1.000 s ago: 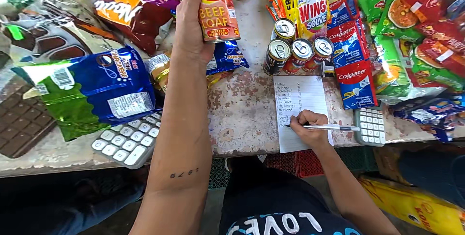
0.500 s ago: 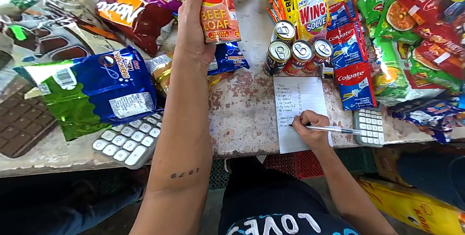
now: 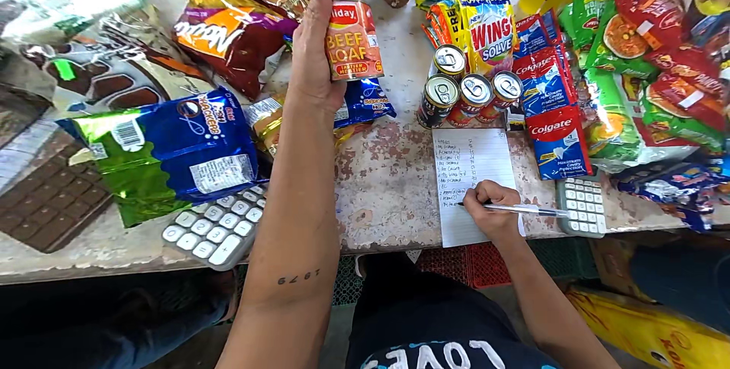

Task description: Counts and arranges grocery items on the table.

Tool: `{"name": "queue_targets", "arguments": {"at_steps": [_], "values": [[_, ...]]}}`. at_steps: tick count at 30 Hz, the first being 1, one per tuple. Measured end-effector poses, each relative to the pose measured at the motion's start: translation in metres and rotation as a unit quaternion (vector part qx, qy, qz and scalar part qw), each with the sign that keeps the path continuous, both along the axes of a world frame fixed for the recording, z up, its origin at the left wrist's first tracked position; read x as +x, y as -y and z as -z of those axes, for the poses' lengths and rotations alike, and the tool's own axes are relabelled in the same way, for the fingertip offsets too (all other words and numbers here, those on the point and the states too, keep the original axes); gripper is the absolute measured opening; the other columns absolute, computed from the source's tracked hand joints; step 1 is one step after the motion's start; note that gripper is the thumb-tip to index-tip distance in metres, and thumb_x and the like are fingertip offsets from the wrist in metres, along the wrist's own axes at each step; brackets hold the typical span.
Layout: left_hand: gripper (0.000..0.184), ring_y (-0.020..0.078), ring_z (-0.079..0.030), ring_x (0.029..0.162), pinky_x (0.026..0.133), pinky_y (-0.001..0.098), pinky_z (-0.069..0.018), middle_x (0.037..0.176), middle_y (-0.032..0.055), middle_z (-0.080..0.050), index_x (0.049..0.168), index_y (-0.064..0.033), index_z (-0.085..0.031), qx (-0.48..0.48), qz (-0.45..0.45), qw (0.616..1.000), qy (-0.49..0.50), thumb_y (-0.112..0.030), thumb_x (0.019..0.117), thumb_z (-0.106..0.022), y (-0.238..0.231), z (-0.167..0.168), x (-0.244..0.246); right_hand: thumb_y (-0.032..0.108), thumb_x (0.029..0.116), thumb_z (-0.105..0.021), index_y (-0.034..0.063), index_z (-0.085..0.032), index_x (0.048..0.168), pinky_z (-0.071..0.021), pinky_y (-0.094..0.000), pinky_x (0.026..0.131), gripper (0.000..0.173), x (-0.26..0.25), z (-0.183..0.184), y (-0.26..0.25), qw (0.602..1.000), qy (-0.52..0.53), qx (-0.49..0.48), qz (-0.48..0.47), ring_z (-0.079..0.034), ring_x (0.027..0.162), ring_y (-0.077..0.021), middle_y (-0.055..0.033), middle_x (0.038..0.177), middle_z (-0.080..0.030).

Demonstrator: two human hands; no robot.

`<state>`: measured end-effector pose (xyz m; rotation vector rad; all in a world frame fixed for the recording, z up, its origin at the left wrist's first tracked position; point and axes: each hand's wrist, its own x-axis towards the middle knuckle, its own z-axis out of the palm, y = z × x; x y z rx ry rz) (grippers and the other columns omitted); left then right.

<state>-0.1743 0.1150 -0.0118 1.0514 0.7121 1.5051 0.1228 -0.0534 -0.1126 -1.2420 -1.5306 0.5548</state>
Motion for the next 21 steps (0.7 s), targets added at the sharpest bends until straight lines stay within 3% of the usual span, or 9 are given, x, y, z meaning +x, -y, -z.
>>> {"name": "queue_targets", "arguments": {"at_steps": [17, 21], "values": [[0.046, 0.0109, -0.069, 0.098, 0.087, 0.0302, -0.0591, 0.111, 0.0004, -0.068, 0.137, -0.0106, -0.050, -0.016, -0.001, 1.000, 0.001, -0.038, 0.1124, -0.023, 0.001, 0.000, 0.001, -0.001, 0.0823, -0.065, 0.0143, -0.047, 0.058, -0.0376, -0.0202, 0.046, 0.034, 0.005, 0.000, -0.004, 1.000, 0.003, 0.005, 0.011, -0.047, 0.050, -0.0027, 0.0062, 0.054, -0.046], [0.044, 0.0108, -0.069, 0.097, 0.086, 0.0301, -0.0594, 0.109, -0.0004, -0.069, 0.136, -0.0119, -0.051, -0.013, 0.001, 1.000, 0.000, -0.039, 0.1120, -0.025, 0.000, 0.001, 0.000, 0.003, 0.0840, -0.066, 0.0158, -0.046, 0.059, -0.0382, -0.0208, 0.045, 0.034, 0.010, -0.009, -0.003, 0.999, -0.009, -0.037, 0.030, -0.047, 0.050, -0.0030, 0.0068, 0.054, -0.047]]}}
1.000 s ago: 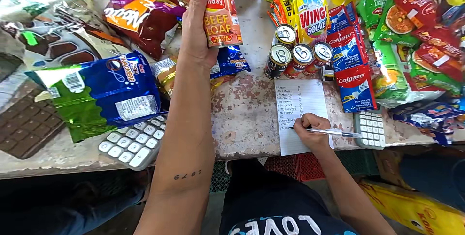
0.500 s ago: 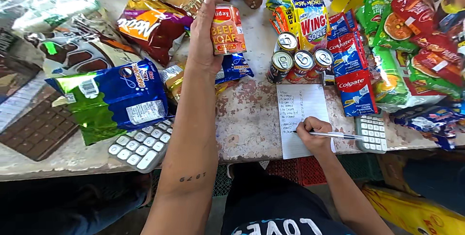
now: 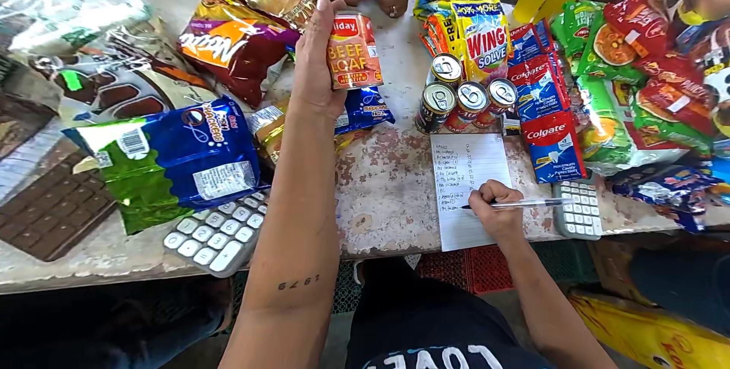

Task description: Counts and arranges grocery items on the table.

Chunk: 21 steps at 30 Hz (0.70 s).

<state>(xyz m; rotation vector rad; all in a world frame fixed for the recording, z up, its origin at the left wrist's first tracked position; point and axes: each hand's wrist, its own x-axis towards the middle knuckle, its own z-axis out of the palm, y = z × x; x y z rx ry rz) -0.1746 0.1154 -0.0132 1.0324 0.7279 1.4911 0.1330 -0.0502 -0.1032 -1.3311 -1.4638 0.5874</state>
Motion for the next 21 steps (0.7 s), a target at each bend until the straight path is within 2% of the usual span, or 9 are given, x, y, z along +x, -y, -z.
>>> {"name": "queue_targets", "arguments": {"at_steps": [3, 12, 18, 21], "values": [[0.043, 0.0099, -0.070, 0.095, 0.084, 0.0296, -0.0598, 0.107, -0.0014, -0.069, 0.132, -0.0132, -0.053, -0.004, -0.003, 1.000, 0.001, -0.038, 0.1124, -0.025, 0.000, -0.002, 0.001, 0.003, 0.0848, -0.066, 0.0152, -0.047, 0.059, -0.0383, -0.0201, 0.045, 0.034, 0.003, -0.003, 0.000, 1.000, 0.008, -0.002, 0.007, -0.048, 0.050, -0.0028, 0.0067, 0.054, -0.047], [0.044, 0.0109, -0.069, 0.099, 0.088, 0.0315, -0.0587, 0.110, -0.0009, -0.069, 0.134, -0.0131, -0.051, -0.002, -0.006, 1.000, 0.005, -0.039, 0.1123, -0.023, 0.003, -0.002, 0.001, 0.003, 0.0837, -0.066, 0.0147, -0.047, 0.059, -0.0385, -0.0203, 0.046, 0.033, 0.005, 0.008, 0.000, 1.000, 0.018, 0.020, -0.011, -0.048, 0.051, -0.0027, 0.0063, 0.055, -0.047], [0.044, 0.0108, -0.069, 0.097, 0.087, 0.0314, -0.0590, 0.108, -0.0010, -0.068, 0.134, -0.0129, -0.052, 0.003, -0.005, 1.000, 0.003, -0.039, 0.1122, -0.023, 0.001, -0.001, 0.000, 0.004, 0.0834, -0.067, 0.0158, -0.047, 0.059, -0.0379, -0.0204, 0.046, 0.033, 0.009, 0.010, -0.001, 0.999, 0.032, 0.019, -0.002, -0.047, 0.050, -0.0026, 0.0070, 0.055, -0.046], [0.044, 0.0106, -0.070, 0.090, 0.080, 0.0304, -0.0604, 0.104, -0.0004, -0.069, 0.135, -0.0107, -0.052, 0.001, -0.017, 1.000, 0.000, -0.037, 0.1119, -0.026, 0.001, -0.002, 0.000, 0.005, 0.0823, -0.067, 0.0168, -0.047, 0.062, -0.0390, -0.0214, 0.045, 0.031, 0.016, 0.015, -0.005, 0.999, 0.048, 0.023, -0.001, -0.048, 0.049, -0.0038, 0.0071, 0.055, -0.046]]}}
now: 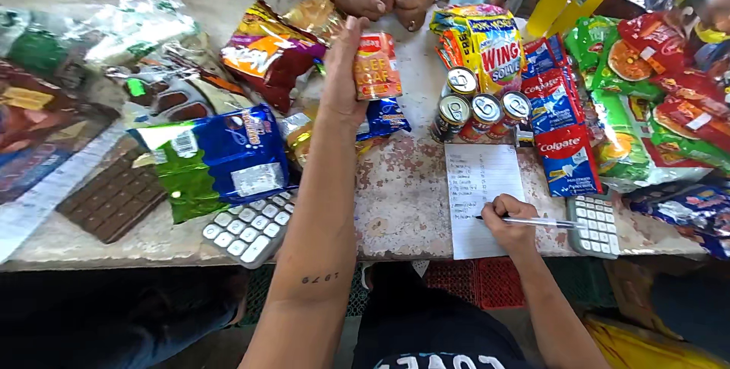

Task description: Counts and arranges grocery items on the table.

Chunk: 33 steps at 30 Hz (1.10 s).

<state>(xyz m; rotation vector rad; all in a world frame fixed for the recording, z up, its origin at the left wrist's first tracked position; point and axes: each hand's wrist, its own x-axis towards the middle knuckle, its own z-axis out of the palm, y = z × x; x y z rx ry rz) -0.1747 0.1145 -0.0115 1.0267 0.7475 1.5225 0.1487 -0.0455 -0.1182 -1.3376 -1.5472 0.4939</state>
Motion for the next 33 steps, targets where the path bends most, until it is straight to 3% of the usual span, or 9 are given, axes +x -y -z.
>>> {"name": "queue_targets", "arguments": {"at_steps": [4, 10, 15, 17, 19, 21, 25, 28, 33], "values": [[0.046, 0.0139, -0.070, 0.090, 0.080, 0.0330, -0.0608, 0.106, 0.0036, -0.068, 0.142, -0.0094, -0.047, -0.028, -0.007, 1.000, -0.001, -0.039, 0.1106, -0.033, -0.002, 0.002, -0.001, 0.005, 0.0819, -0.067, 0.0180, -0.045, 0.063, -0.0377, -0.0218, 0.044, 0.032, 0.005, 0.004, -0.001, 1.000, -0.002, 0.011, -0.002, -0.046, 0.049, -0.0042, 0.0075, 0.055, -0.045], [0.045, 0.0154, -0.070, 0.090, 0.081, 0.0340, -0.0611, 0.106, 0.0054, -0.069, 0.141, -0.0080, -0.047, -0.031, -0.008, 0.999, 0.021, -0.039, 0.1103, -0.037, -0.002, 0.003, 0.000, 0.005, 0.0818, -0.067, 0.0190, -0.044, 0.063, -0.0362, -0.0223, 0.044, 0.033, 0.011, 0.008, -0.003, 1.000, -0.006, 0.006, -0.016, -0.045, 0.048, -0.0044, 0.0078, 0.055, -0.044], [0.043, 0.0137, -0.070, 0.090, 0.081, 0.0325, -0.0609, 0.104, 0.0042, -0.069, 0.137, -0.0096, -0.050, -0.035, 0.009, 0.999, 0.040, -0.039, 0.1118, -0.031, -0.002, 0.001, -0.001, 0.001, 0.0893, -0.065, 0.0140, -0.046, 0.069, -0.0477, -0.0285, 0.043, 0.031, 0.015, -0.009, -0.006, 0.978, -0.198, -0.053, 0.034, -0.052, 0.048, -0.0114, 0.0024, 0.057, -0.047], [0.050, 0.0156, -0.070, 0.090, 0.081, 0.0335, -0.0608, 0.102, 0.0052, -0.070, 0.129, -0.0111, -0.054, -0.039, 0.055, 0.992, 0.110, -0.050, 0.1093, -0.029, 0.001, 0.000, -0.002, 0.002, 0.0900, -0.066, 0.0135, -0.047, 0.070, -0.0486, -0.0293, 0.042, 0.030, 0.015, -0.009, -0.007, 0.972, -0.220, -0.062, 0.049, -0.053, 0.047, -0.0123, 0.0016, 0.057, -0.048], [0.064, 0.0227, -0.071, 0.094, 0.084, 0.0392, -0.0611, 0.103, 0.0105, -0.071, 0.120, -0.0105, -0.059, -0.005, 0.146, 0.963, 0.226, -0.069, 0.0949, -0.050, 0.001, 0.010, -0.008, 0.002, 0.0895, -0.067, 0.0136, -0.047, 0.070, -0.0487, -0.0301, 0.041, 0.030, 0.015, -0.004, -0.005, 0.974, -0.213, -0.063, 0.039, -0.053, 0.047, -0.0126, 0.0015, 0.057, -0.048], [0.069, 0.0252, -0.072, 0.093, 0.086, 0.0409, -0.0607, 0.101, 0.0132, -0.072, 0.116, -0.0075, -0.066, 0.034, 0.216, 0.921, 0.323, -0.068, 0.0822, -0.068, -0.001, 0.014, -0.012, 0.004, 0.0893, -0.067, 0.0141, -0.047, 0.072, -0.0490, -0.0306, 0.043, 0.029, 0.016, 0.004, -0.003, 0.976, -0.207, -0.062, 0.028, -0.053, 0.048, -0.0127, 0.0017, 0.058, -0.048], [0.069, 0.0264, -0.070, 0.093, 0.085, 0.0377, -0.0606, 0.104, 0.0155, -0.069, 0.118, -0.0006, -0.061, 0.083, 0.232, 0.868, 0.431, -0.062, 0.0868, -0.062, -0.003, 0.013, -0.020, 0.004, 0.0886, -0.069, 0.0146, -0.049, 0.072, -0.0490, -0.0305, 0.043, 0.028, 0.018, 0.015, 0.000, 0.978, -0.200, -0.055, 0.019, -0.053, 0.049, -0.0131, 0.0013, 0.059, -0.049], [0.064, 0.0247, -0.071, 0.090, 0.080, 0.0341, -0.0608, 0.103, 0.0147, -0.069, 0.114, -0.0018, -0.063, 0.094, 0.198, 0.882, 0.417, -0.057, 0.0824, -0.070, -0.005, 0.012, -0.026, 0.004, 0.0884, -0.070, 0.0145, -0.048, 0.072, -0.0492, -0.0304, 0.043, 0.029, 0.019, 0.017, 0.002, 0.981, -0.183, -0.056, 0.017, -0.054, 0.049, -0.0132, 0.0010, 0.059, -0.050], [0.064, 0.0217, -0.072, 0.093, 0.085, 0.0342, -0.0608, 0.104, 0.0121, -0.072, 0.113, -0.0046, -0.065, 0.093, 0.165, 0.918, 0.348, -0.049, 0.0717, -0.086, -0.002, 0.014, -0.027, 0.006, 0.0885, -0.070, 0.0153, -0.047, 0.071, -0.0485, -0.0303, 0.044, 0.031, 0.024, 0.022, 0.001, 0.983, -0.173, -0.058, 0.011, -0.053, 0.049, -0.0131, 0.0014, 0.058, -0.049]]}}
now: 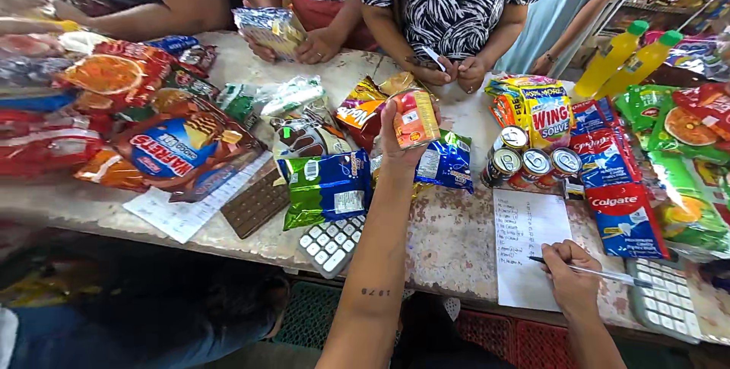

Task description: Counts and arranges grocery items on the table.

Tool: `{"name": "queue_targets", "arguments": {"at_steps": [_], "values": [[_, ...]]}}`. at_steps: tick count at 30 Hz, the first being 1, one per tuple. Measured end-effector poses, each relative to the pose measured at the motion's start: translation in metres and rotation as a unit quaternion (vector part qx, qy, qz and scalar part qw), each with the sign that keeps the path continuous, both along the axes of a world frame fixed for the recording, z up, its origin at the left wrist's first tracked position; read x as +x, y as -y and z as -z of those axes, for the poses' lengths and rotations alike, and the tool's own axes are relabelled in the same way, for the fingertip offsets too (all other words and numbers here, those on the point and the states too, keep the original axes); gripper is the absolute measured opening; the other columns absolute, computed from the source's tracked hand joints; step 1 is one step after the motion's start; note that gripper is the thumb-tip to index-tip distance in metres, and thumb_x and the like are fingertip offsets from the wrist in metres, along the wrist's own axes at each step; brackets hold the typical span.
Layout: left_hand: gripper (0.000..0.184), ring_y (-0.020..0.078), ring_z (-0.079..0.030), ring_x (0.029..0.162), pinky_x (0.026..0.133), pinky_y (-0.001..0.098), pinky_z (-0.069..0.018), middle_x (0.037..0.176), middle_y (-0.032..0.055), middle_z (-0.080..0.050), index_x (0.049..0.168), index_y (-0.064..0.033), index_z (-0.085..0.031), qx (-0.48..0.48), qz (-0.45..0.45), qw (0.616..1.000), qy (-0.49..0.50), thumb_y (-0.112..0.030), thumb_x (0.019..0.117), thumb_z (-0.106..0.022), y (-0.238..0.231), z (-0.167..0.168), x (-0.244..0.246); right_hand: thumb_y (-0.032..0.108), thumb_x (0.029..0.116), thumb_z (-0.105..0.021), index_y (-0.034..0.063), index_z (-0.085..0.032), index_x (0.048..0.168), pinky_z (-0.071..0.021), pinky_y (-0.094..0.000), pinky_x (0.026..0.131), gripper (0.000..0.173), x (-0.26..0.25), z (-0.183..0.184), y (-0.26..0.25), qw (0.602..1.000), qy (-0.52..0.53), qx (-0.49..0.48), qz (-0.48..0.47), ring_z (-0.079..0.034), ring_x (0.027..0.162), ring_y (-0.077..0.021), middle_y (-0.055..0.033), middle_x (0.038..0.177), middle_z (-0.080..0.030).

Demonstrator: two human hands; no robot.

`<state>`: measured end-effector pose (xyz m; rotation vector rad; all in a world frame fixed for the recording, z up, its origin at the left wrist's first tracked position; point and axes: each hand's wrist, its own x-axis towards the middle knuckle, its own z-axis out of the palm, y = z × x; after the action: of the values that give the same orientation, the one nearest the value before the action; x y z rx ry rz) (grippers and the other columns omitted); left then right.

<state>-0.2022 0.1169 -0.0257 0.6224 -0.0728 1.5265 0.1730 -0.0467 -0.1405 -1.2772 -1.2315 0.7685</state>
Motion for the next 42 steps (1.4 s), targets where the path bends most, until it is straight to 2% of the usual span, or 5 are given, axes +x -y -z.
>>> {"name": "queue_targets", "arguments": {"at_steps": [7, 15, 22, 36, 42], "values": [[0.062, 0.0219, -0.073, 0.093, 0.084, 0.0355, -0.0621, 0.103, 0.0118, -0.073, 0.111, -0.0069, -0.068, -0.011, -0.009, 0.999, -0.047, -0.048, 0.0697, -0.088, 0.003, 0.001, 0.006, 0.009, 0.0899, -0.073, 0.0134, -0.049, 0.073, -0.0489, -0.0309, 0.041, 0.030, 0.004, -0.013, 0.000, 0.999, -0.038, -0.011, 0.009, -0.054, 0.047, -0.0143, -0.0003, 0.058, -0.051], [0.048, 0.0221, -0.070, 0.091, 0.081, 0.0351, -0.0612, 0.102, 0.0116, -0.069, 0.114, -0.0075, -0.059, -0.018, -0.037, 0.991, -0.128, -0.048, 0.0894, -0.065, 0.002, -0.005, 0.010, 0.007, 0.0837, -0.076, 0.0131, -0.055, 0.066, -0.0483, -0.0242, 0.047, 0.028, -0.003, -0.044, 0.007, 0.995, 0.070, 0.021, 0.061, -0.056, 0.052, -0.0070, 0.0043, 0.058, -0.055], [0.065, 0.0209, -0.070, 0.095, 0.084, 0.0334, -0.0610, 0.105, 0.0084, -0.070, 0.118, -0.0111, -0.059, 0.015, -0.038, 0.985, -0.170, -0.053, 0.0734, -0.083, 0.002, -0.005, 0.012, 0.005, 0.0837, -0.072, 0.0125, -0.054, 0.062, -0.0444, -0.0209, 0.049, 0.029, -0.010, -0.032, 0.010, 0.992, 0.101, 0.070, 0.012, -0.054, 0.054, -0.0040, 0.0048, 0.059, -0.054], [0.069, 0.0211, -0.071, 0.095, 0.083, 0.0346, -0.0617, 0.104, 0.0078, -0.070, 0.121, -0.0119, -0.058, 0.005, -0.039, 0.982, -0.185, -0.054, 0.0724, -0.084, 0.001, -0.003, 0.008, 0.008, 0.0825, -0.072, 0.0155, -0.051, 0.060, -0.0406, -0.0204, 0.046, 0.032, -0.002, -0.019, 0.006, 0.986, 0.156, 0.055, -0.006, -0.051, 0.053, -0.0022, 0.0071, 0.056, -0.050], [0.060, 0.0177, -0.070, 0.095, 0.085, 0.0392, -0.0619, 0.112, 0.0046, -0.067, 0.147, -0.0087, -0.035, -0.075, -0.219, 0.923, -0.309, -0.036, 0.0994, -0.059, 0.008, -0.022, 0.033, 0.009, 0.0804, -0.073, 0.0180, -0.049, 0.060, -0.0408, -0.0225, 0.045, 0.032, 0.007, -0.014, -0.001, 0.988, 0.145, 0.056, -0.023, -0.051, 0.051, -0.0040, 0.0074, 0.056, -0.051]]}}
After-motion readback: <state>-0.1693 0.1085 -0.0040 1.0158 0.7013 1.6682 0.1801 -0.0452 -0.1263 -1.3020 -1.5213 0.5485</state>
